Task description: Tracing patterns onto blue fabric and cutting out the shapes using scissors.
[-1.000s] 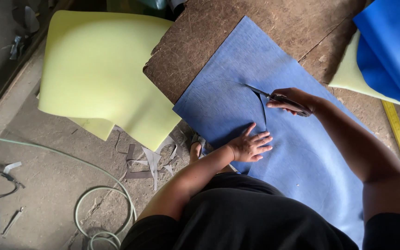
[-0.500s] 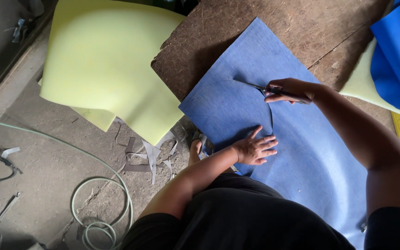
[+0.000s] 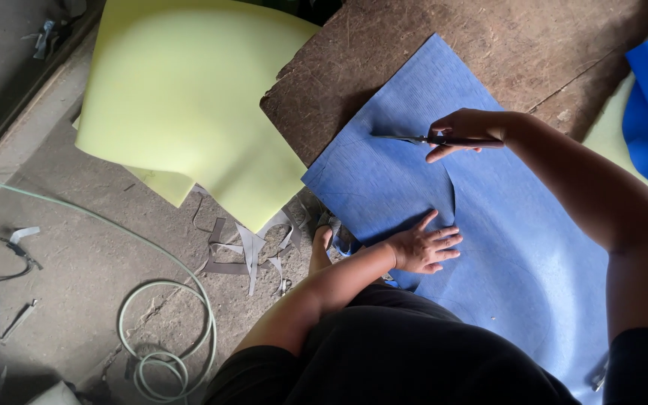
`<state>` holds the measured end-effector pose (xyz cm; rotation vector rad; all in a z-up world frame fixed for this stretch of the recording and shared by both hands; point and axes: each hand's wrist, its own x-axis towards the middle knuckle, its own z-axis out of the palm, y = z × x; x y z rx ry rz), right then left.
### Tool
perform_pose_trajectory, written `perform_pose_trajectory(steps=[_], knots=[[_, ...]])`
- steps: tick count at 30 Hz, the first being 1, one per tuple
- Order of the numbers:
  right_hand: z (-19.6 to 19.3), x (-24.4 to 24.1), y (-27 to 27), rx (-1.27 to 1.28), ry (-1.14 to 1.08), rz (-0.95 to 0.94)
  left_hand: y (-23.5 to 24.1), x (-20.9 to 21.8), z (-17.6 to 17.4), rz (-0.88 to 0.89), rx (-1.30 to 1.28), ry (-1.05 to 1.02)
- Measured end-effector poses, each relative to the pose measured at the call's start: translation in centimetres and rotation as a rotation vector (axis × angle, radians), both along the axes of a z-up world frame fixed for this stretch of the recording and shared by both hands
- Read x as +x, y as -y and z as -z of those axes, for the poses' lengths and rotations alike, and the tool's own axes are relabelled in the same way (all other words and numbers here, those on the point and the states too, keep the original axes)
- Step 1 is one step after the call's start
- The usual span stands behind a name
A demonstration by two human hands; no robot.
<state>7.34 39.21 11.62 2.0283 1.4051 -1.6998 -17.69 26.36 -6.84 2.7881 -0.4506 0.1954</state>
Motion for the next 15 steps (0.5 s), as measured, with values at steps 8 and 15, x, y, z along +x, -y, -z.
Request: perform_pose_trajectory(steps=[8, 15], knots=[[-1.3, -1.2, -3.9, -0.028, -0.021, -0.096, -0.2, -0.1, -0.1, 0.007, 0.001, 0.020], [-1.5, -2.8, -6.0, -0.109, -0.061, -0.059, -0.5, 0.0, -0.6, 0.044, 0.022, -0.066]])
